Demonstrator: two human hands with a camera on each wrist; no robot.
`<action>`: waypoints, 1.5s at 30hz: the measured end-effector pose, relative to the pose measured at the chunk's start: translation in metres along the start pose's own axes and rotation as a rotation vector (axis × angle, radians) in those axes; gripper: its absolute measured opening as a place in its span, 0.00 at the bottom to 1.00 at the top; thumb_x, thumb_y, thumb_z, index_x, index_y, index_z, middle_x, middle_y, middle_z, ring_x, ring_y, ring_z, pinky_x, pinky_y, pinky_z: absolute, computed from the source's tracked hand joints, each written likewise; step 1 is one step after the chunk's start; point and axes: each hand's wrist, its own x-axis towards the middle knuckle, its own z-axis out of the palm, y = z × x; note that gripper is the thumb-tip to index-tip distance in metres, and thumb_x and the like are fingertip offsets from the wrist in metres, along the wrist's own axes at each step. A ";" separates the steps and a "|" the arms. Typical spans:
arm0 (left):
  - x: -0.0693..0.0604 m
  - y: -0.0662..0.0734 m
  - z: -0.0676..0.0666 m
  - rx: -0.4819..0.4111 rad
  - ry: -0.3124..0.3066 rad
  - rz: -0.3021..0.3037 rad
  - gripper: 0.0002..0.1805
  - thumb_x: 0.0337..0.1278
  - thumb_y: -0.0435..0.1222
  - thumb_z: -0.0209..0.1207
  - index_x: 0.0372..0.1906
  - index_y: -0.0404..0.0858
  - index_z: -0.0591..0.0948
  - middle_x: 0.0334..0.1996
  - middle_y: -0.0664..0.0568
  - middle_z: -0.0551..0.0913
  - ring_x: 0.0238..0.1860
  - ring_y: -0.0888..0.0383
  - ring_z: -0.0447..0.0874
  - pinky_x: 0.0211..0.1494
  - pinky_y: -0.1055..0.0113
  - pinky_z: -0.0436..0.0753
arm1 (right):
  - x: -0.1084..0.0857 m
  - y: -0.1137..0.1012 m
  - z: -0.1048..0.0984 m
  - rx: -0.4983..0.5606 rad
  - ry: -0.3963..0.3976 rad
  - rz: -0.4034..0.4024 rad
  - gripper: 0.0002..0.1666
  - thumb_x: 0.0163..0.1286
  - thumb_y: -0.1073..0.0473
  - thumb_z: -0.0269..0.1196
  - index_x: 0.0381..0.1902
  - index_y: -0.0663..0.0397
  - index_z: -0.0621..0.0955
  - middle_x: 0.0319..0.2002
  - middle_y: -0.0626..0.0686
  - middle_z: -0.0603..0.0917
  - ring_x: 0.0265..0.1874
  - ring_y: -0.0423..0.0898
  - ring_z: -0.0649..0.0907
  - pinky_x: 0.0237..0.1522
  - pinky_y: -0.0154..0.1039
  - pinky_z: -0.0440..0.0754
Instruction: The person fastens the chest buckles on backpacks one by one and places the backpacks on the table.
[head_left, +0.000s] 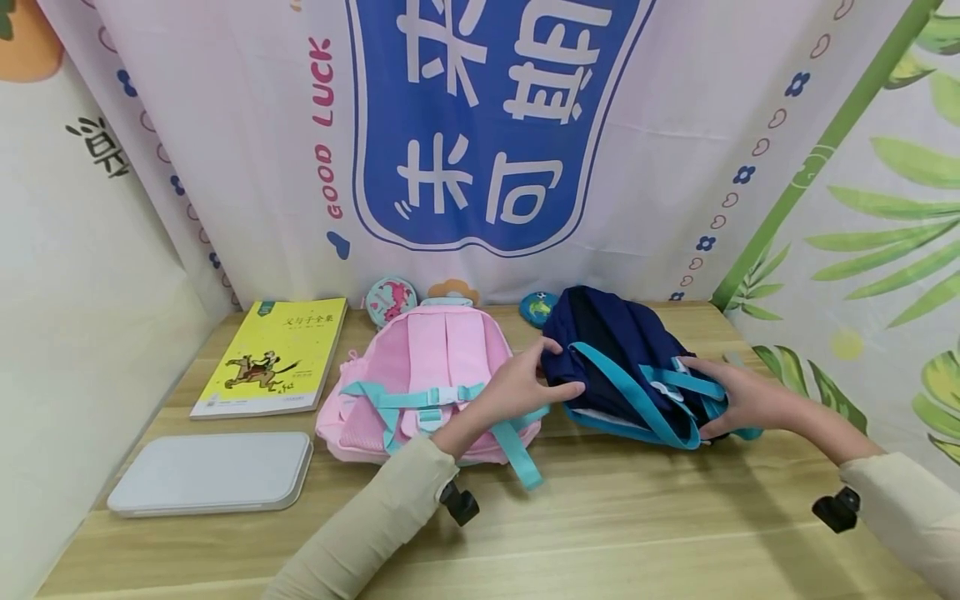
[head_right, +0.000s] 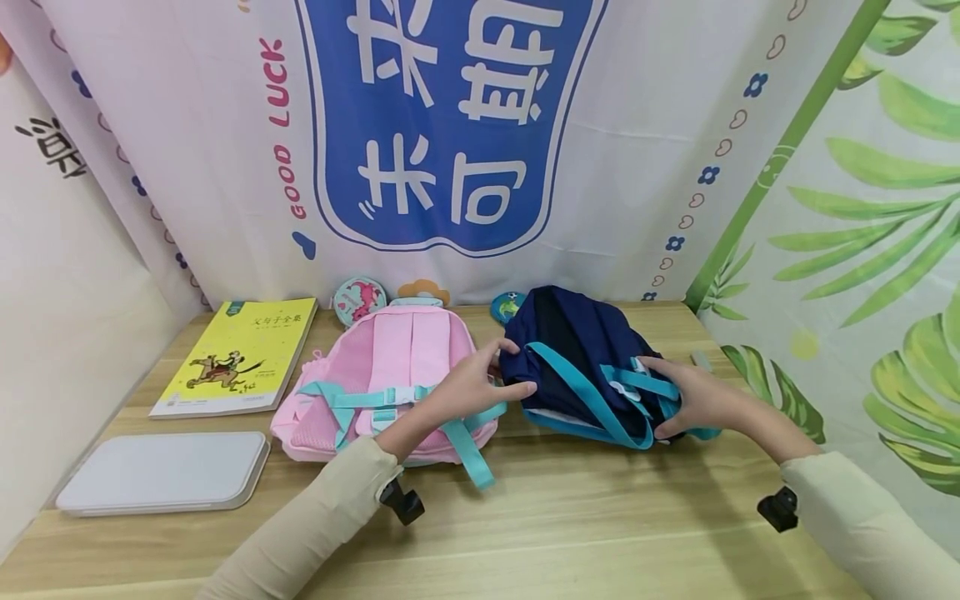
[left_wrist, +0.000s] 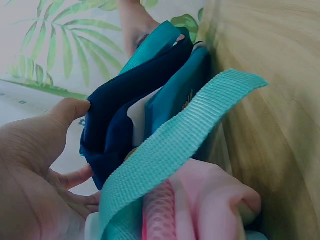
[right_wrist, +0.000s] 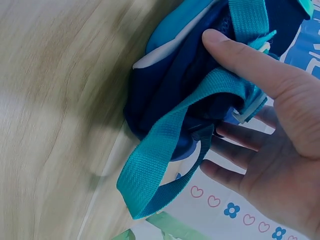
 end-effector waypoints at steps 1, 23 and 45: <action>0.000 -0.001 0.000 0.012 -0.005 -0.003 0.33 0.61 0.54 0.67 0.65 0.45 0.71 0.38 0.49 0.81 0.36 0.58 0.77 0.36 0.69 0.77 | 0.000 0.001 0.000 -0.002 -0.003 0.005 0.66 0.45 0.44 0.83 0.75 0.65 0.64 0.67 0.77 0.71 0.63 0.75 0.74 0.55 0.66 0.79; -0.003 -0.006 0.009 0.188 -0.028 -0.091 0.34 0.56 0.55 0.70 0.61 0.40 0.78 0.63 0.41 0.77 0.48 0.53 0.79 0.52 0.59 0.81 | 0.004 0.014 0.009 0.069 -0.045 -0.022 0.61 0.49 0.52 0.82 0.75 0.63 0.64 0.70 0.75 0.68 0.67 0.77 0.68 0.55 0.63 0.80; 0.003 0.002 0.020 0.401 -0.164 0.025 0.32 0.51 0.48 0.75 0.61 0.42 0.80 0.63 0.45 0.76 0.68 0.47 0.69 0.68 0.56 0.76 | 0.018 0.010 0.012 0.038 -0.058 -0.029 0.59 0.48 0.56 0.82 0.75 0.59 0.67 0.71 0.71 0.69 0.67 0.75 0.70 0.60 0.68 0.75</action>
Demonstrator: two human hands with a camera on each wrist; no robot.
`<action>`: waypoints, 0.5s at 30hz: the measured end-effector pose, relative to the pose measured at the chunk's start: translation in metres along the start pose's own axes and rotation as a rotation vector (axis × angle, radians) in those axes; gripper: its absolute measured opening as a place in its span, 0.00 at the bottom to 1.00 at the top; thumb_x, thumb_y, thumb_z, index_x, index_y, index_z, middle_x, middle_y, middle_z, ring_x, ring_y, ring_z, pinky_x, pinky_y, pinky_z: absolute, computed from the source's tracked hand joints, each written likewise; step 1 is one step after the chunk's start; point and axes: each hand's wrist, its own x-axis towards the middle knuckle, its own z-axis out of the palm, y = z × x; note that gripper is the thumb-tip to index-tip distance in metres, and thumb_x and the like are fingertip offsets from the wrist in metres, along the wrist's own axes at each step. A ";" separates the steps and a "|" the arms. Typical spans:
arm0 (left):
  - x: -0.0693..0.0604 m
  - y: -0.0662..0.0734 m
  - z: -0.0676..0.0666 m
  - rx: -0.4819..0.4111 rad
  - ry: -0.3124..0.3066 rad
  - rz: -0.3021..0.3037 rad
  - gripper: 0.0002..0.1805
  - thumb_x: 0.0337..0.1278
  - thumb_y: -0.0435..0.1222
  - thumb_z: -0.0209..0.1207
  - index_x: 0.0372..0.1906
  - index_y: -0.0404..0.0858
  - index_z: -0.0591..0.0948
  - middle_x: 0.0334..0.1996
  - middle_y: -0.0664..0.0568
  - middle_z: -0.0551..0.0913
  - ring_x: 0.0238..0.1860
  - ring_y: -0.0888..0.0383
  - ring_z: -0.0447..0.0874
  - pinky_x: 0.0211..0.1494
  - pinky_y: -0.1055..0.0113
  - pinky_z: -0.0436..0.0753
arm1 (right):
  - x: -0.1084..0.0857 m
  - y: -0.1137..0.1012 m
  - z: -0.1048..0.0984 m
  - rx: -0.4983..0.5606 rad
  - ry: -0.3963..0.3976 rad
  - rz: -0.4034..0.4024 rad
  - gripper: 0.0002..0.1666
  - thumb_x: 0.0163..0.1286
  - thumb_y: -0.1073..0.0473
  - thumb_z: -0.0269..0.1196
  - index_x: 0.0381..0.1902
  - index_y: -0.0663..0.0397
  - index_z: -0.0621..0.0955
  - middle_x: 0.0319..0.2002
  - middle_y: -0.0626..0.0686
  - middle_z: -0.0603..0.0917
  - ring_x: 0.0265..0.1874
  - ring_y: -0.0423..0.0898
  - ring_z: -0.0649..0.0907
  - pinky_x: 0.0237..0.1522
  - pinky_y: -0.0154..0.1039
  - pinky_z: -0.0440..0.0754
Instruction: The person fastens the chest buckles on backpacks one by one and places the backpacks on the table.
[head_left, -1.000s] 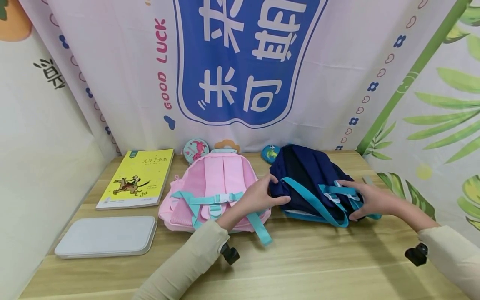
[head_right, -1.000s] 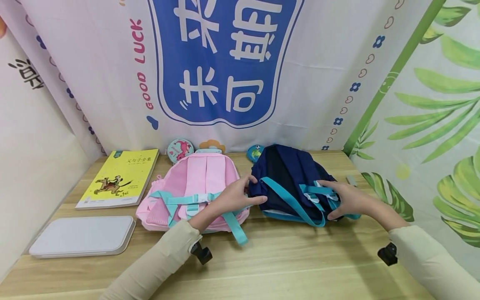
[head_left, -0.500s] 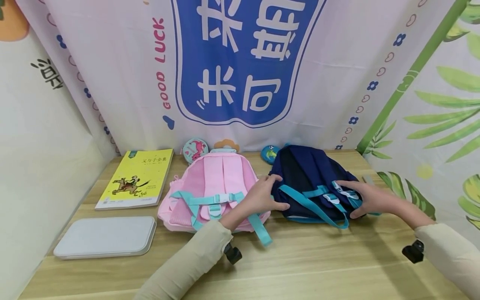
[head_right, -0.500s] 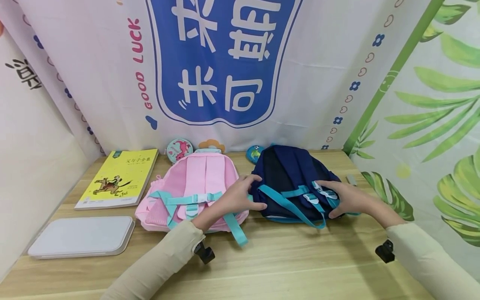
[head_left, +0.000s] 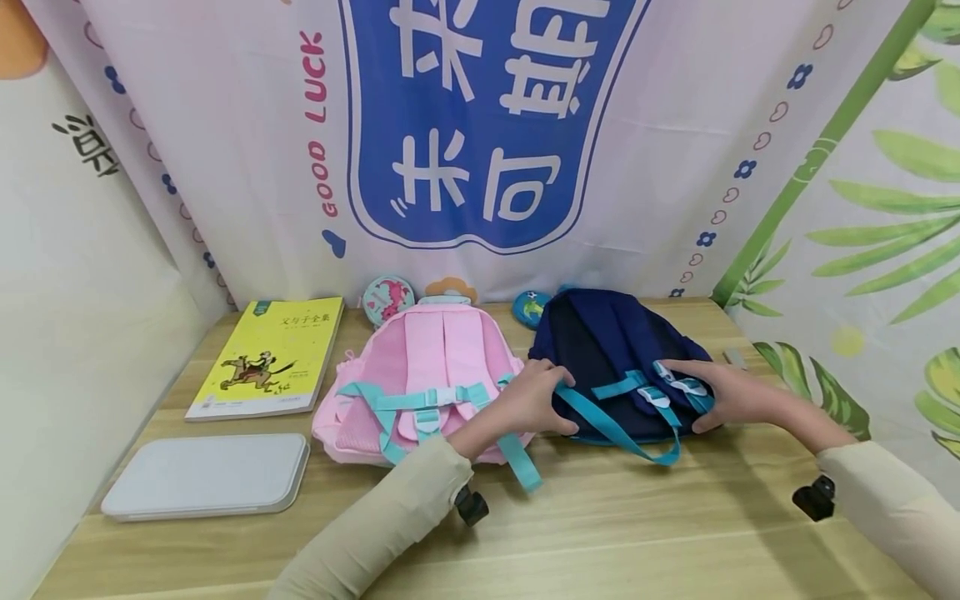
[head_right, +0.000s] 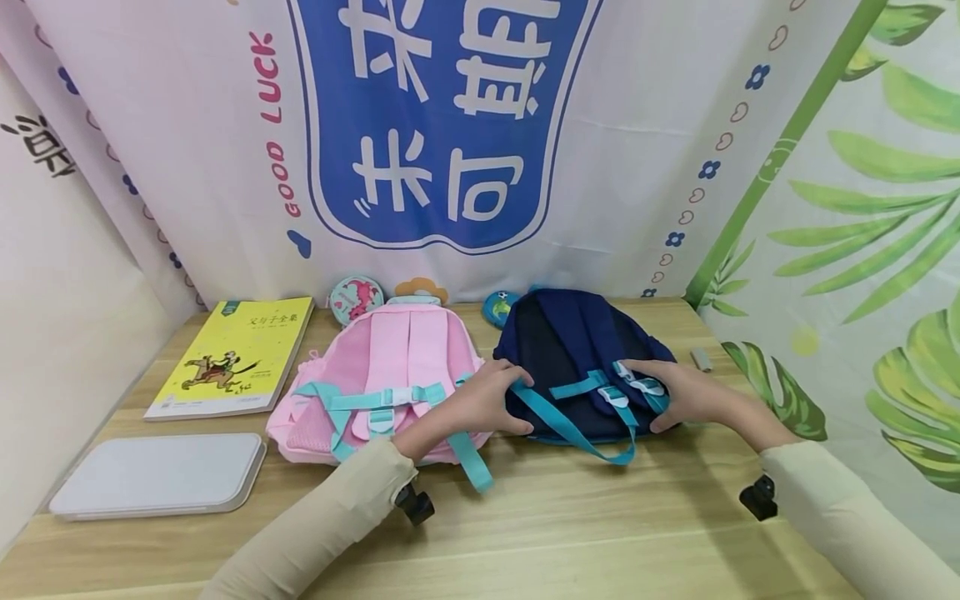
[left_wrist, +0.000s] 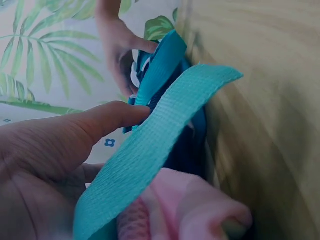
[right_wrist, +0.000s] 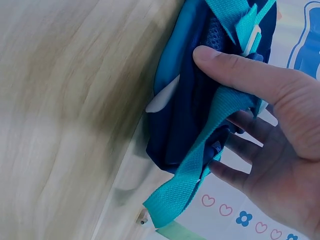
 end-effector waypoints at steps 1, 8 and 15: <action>0.000 0.000 -0.001 0.008 -0.010 -0.003 0.31 0.52 0.48 0.75 0.60 0.42 0.81 0.62 0.45 0.77 0.67 0.47 0.70 0.67 0.57 0.76 | 0.001 0.000 0.000 0.001 -0.001 -0.002 0.59 0.48 0.56 0.82 0.75 0.58 0.67 0.71 0.71 0.69 0.68 0.75 0.70 0.60 0.67 0.76; 0.000 -0.004 -0.007 0.025 -0.027 -0.009 0.28 0.52 0.48 0.75 0.57 0.43 0.83 0.58 0.45 0.79 0.60 0.47 0.73 0.59 0.60 0.79 | 0.009 -0.003 0.000 -0.002 -0.020 -0.032 0.58 0.48 0.59 0.82 0.75 0.60 0.67 0.71 0.71 0.70 0.67 0.74 0.70 0.58 0.64 0.78; 0.001 -0.004 -0.008 0.022 -0.026 -0.025 0.27 0.51 0.49 0.75 0.56 0.44 0.84 0.57 0.46 0.80 0.59 0.49 0.73 0.57 0.62 0.79 | 0.010 -0.005 0.001 -0.003 -0.024 -0.039 0.58 0.48 0.60 0.82 0.75 0.59 0.67 0.71 0.71 0.70 0.67 0.74 0.71 0.58 0.65 0.78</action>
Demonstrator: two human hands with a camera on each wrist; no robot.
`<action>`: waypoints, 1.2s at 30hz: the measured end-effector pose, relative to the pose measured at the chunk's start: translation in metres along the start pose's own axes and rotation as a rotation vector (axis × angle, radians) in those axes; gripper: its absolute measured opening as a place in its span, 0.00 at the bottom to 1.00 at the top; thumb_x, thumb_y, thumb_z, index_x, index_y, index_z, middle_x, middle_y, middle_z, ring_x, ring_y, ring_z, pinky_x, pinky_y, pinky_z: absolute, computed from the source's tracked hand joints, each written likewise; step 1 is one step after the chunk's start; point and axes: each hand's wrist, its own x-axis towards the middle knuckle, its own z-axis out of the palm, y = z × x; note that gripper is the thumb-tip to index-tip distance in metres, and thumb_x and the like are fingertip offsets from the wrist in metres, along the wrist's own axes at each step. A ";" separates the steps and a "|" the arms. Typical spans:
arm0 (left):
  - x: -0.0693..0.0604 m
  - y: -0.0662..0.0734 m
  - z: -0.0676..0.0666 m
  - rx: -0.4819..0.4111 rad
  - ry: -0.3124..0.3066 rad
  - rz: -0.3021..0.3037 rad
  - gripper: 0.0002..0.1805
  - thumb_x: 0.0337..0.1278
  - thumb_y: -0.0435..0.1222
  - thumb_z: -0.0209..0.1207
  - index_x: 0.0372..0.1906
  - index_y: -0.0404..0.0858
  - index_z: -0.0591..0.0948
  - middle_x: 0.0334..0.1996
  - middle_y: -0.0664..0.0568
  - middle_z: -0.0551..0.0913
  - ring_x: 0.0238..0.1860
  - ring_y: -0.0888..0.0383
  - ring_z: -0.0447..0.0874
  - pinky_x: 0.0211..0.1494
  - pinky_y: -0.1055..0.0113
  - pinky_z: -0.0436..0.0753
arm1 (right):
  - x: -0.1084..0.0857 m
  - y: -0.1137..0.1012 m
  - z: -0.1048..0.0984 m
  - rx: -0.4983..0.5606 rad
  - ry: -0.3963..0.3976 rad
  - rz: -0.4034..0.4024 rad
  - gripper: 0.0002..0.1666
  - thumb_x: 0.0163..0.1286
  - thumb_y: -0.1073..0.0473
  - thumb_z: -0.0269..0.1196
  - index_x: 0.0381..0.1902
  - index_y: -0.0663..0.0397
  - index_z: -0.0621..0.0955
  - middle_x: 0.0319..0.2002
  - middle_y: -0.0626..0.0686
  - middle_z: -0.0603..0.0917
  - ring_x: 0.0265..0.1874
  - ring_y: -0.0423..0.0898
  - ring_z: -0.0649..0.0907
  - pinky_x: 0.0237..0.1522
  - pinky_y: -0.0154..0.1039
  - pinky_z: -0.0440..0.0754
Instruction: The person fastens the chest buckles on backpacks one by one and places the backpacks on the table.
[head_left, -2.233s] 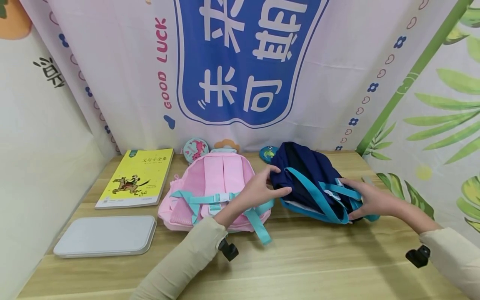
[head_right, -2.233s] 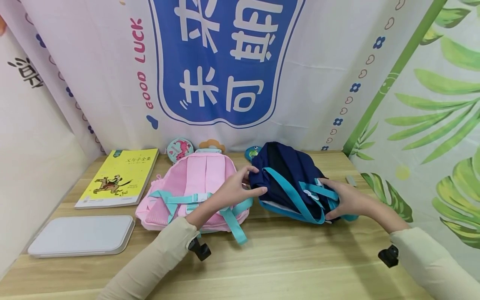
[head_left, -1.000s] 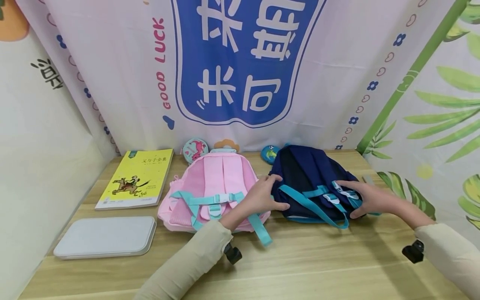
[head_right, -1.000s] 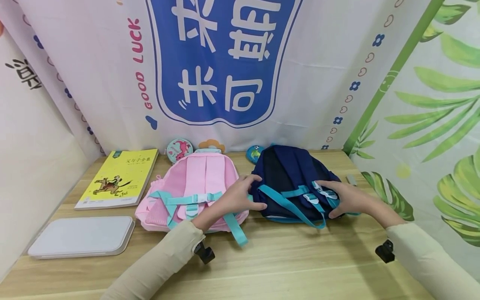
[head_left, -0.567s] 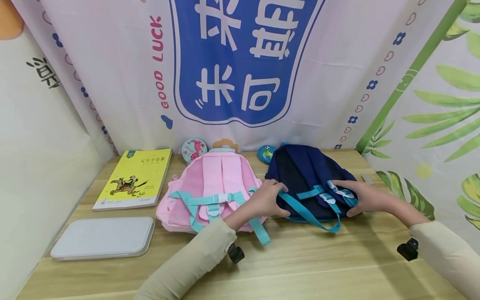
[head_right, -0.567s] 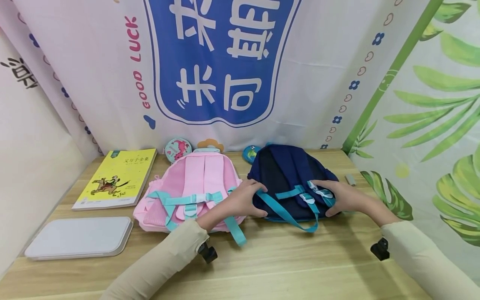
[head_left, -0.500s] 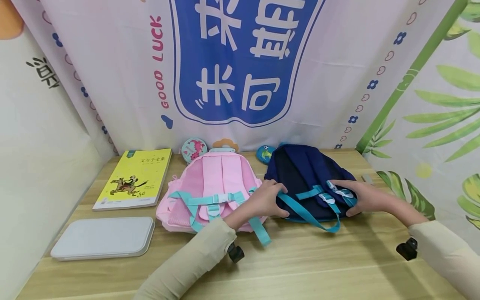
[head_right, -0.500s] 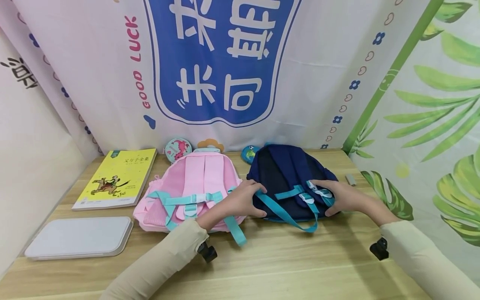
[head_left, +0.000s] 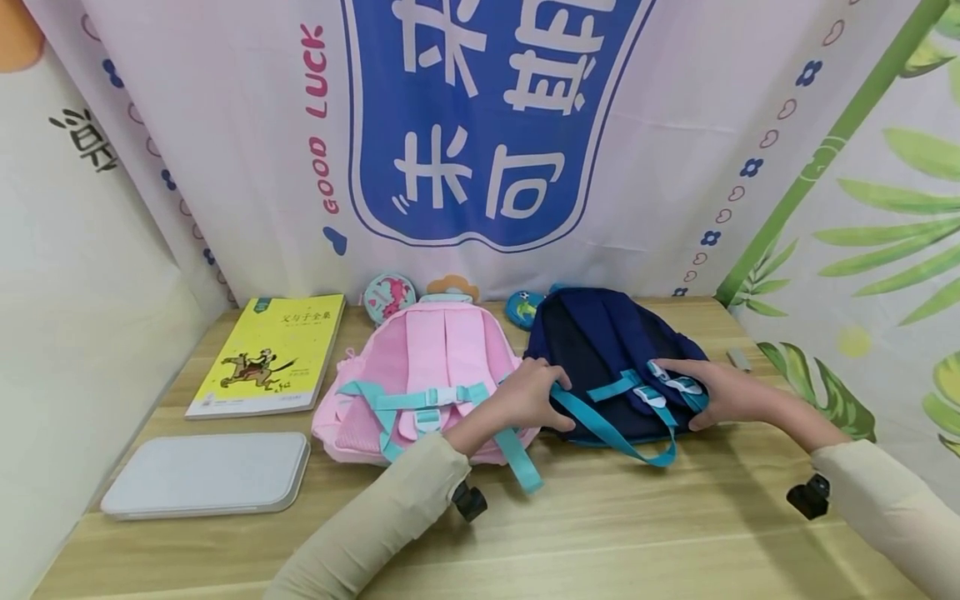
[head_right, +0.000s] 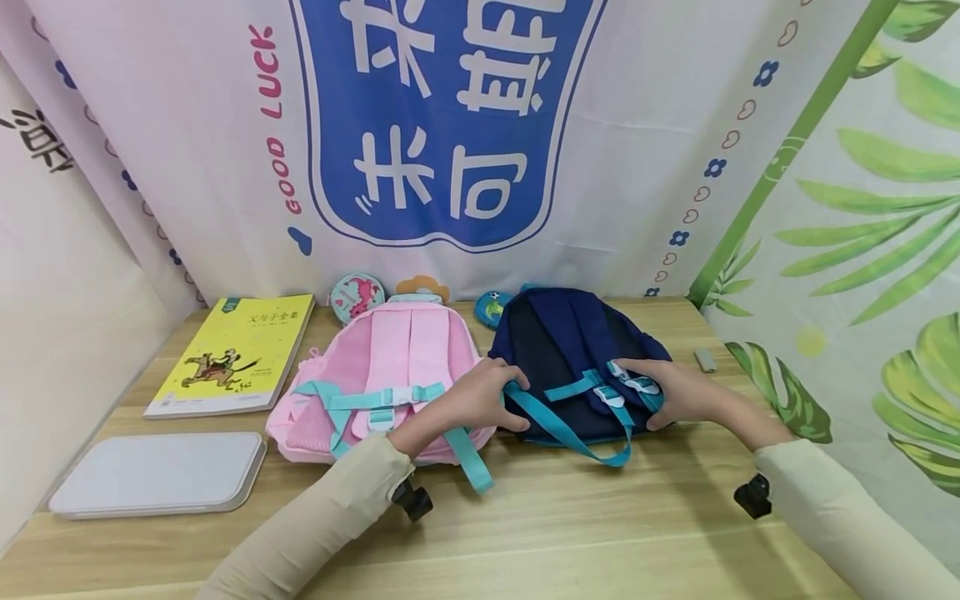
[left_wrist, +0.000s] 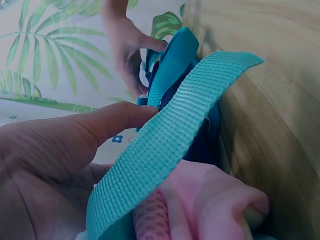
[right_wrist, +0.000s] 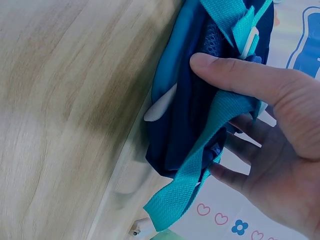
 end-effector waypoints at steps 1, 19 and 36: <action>0.000 0.000 0.000 -0.002 0.001 -0.003 0.27 0.51 0.49 0.75 0.55 0.43 0.84 0.56 0.46 0.80 0.58 0.49 0.73 0.56 0.62 0.79 | 0.000 0.000 0.000 0.000 0.002 -0.001 0.58 0.48 0.60 0.82 0.75 0.59 0.67 0.71 0.71 0.70 0.67 0.74 0.71 0.58 0.65 0.78; 0.008 0.013 -0.005 -0.030 0.029 -0.061 0.27 0.56 0.50 0.72 0.59 0.46 0.82 0.61 0.45 0.75 0.58 0.51 0.72 0.51 0.62 0.79 | -0.001 0.001 -0.001 0.005 0.000 0.003 0.58 0.48 0.59 0.82 0.75 0.59 0.66 0.70 0.72 0.70 0.66 0.74 0.71 0.58 0.66 0.78; 0.042 0.049 0.008 -0.082 0.095 -0.001 0.27 0.62 0.48 0.68 0.64 0.47 0.79 0.62 0.50 0.77 0.61 0.54 0.74 0.55 0.63 0.80 | -0.001 0.002 -0.004 0.036 -0.007 0.001 0.56 0.50 0.59 0.81 0.75 0.61 0.67 0.70 0.71 0.71 0.67 0.73 0.71 0.60 0.68 0.75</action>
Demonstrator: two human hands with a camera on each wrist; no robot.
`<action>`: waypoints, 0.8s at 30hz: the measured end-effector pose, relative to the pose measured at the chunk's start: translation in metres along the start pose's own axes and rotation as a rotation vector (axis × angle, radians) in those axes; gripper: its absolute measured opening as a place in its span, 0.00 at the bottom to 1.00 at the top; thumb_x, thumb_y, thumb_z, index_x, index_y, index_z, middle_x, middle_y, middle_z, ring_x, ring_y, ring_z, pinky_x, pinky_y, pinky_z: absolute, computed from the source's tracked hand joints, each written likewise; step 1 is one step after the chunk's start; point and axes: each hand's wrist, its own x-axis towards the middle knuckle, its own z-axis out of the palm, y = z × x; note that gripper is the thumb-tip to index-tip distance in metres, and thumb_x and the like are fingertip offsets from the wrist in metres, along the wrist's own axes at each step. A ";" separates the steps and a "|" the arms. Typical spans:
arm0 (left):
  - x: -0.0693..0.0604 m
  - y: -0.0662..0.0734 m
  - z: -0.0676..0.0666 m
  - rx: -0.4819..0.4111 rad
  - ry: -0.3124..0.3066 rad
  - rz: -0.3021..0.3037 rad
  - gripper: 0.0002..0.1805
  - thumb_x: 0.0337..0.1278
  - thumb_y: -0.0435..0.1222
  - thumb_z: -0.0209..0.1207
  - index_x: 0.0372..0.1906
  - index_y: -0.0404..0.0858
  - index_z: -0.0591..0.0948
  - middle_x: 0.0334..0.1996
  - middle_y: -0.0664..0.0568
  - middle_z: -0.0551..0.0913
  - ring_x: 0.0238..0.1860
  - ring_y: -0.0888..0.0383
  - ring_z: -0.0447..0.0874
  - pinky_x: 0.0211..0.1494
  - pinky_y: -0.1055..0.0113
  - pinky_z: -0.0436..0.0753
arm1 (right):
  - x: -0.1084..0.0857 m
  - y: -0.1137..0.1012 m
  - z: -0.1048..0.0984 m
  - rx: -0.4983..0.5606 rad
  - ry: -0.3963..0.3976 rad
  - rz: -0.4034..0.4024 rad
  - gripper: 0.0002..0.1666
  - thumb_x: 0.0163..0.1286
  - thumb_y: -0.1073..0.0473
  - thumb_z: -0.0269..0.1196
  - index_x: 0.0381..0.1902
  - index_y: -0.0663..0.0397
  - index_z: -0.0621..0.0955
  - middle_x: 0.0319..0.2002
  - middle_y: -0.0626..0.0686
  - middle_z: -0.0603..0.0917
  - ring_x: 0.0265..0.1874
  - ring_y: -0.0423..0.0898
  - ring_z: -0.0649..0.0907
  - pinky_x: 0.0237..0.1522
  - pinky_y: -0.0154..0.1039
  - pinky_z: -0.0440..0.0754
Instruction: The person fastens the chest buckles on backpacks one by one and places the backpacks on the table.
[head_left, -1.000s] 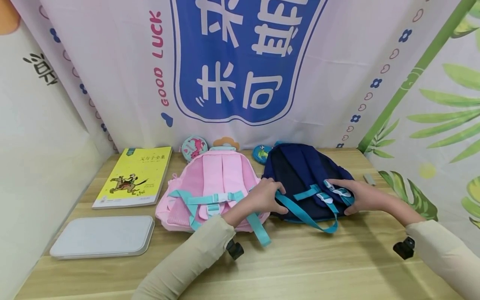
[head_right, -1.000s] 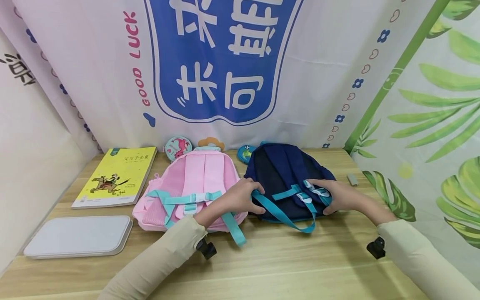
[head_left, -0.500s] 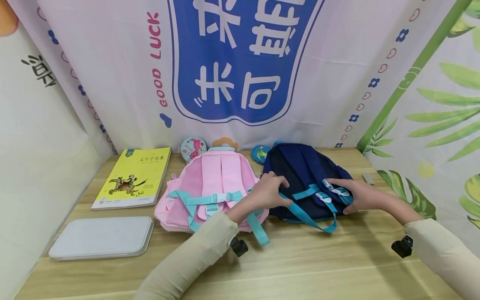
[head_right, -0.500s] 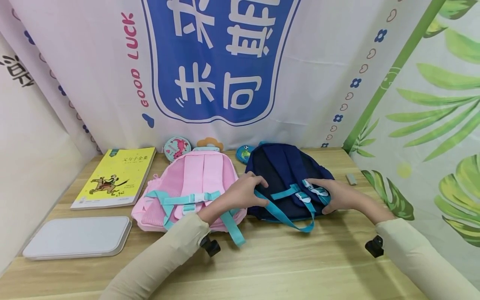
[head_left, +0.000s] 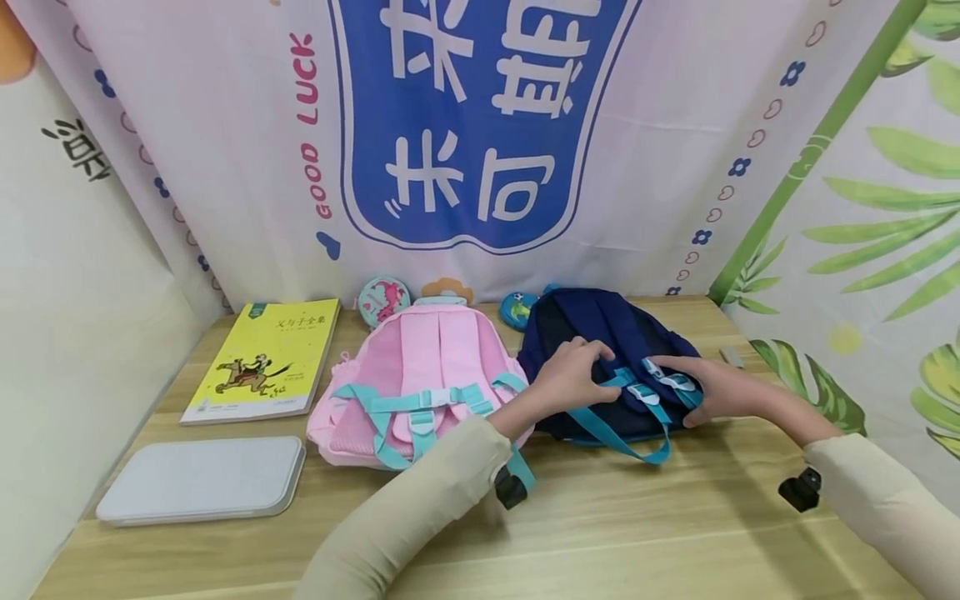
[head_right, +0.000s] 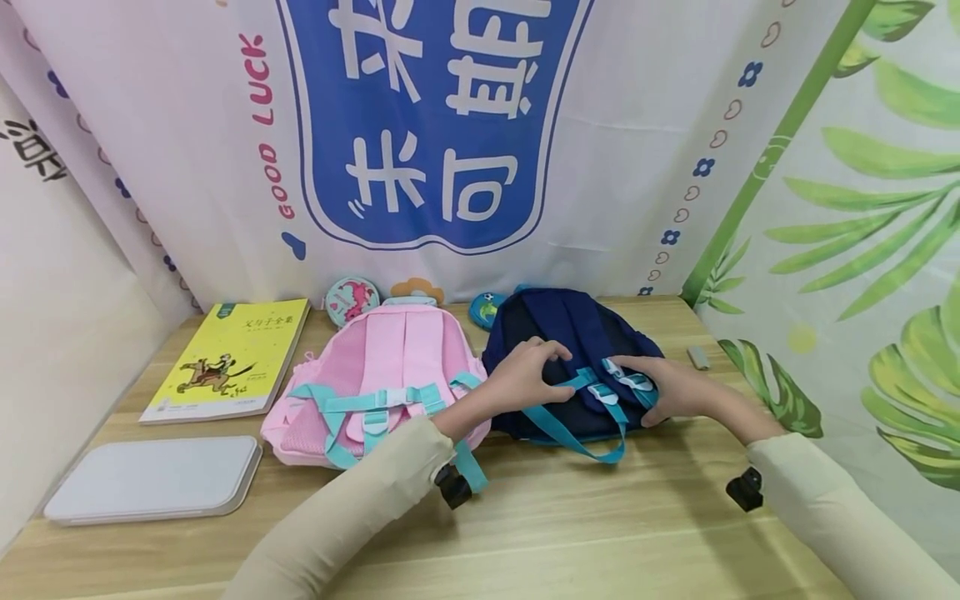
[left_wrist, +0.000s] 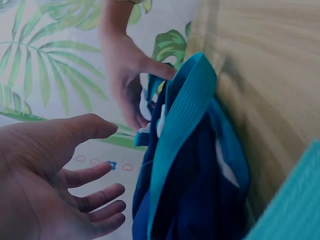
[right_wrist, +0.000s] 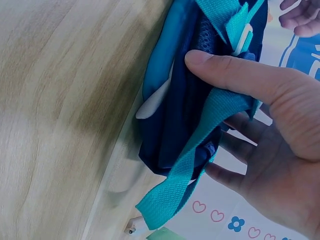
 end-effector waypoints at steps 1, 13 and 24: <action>0.002 0.001 0.002 -0.008 -0.001 0.006 0.27 0.62 0.48 0.68 0.64 0.47 0.79 0.62 0.50 0.77 0.60 0.54 0.74 0.56 0.64 0.80 | 0.000 0.001 0.000 0.003 -0.002 0.001 0.56 0.50 0.59 0.81 0.74 0.61 0.67 0.70 0.70 0.71 0.67 0.73 0.71 0.60 0.68 0.75; 0.024 0.003 0.026 -0.006 -0.055 0.038 0.25 0.66 0.46 0.64 0.65 0.46 0.78 0.60 0.51 0.78 0.57 0.57 0.77 0.52 0.70 0.79 | -0.001 0.000 -0.003 -0.010 0.029 0.029 0.54 0.50 0.57 0.81 0.72 0.63 0.68 0.67 0.72 0.73 0.64 0.73 0.74 0.59 0.68 0.76; 0.035 0.004 0.038 0.033 -0.067 0.029 0.24 0.67 0.47 0.63 0.65 0.46 0.79 0.62 0.53 0.78 0.62 0.56 0.76 0.55 0.69 0.79 | -0.001 -0.001 -0.011 -0.031 0.057 0.042 0.47 0.56 0.55 0.78 0.70 0.63 0.71 0.65 0.72 0.75 0.62 0.71 0.77 0.57 0.65 0.79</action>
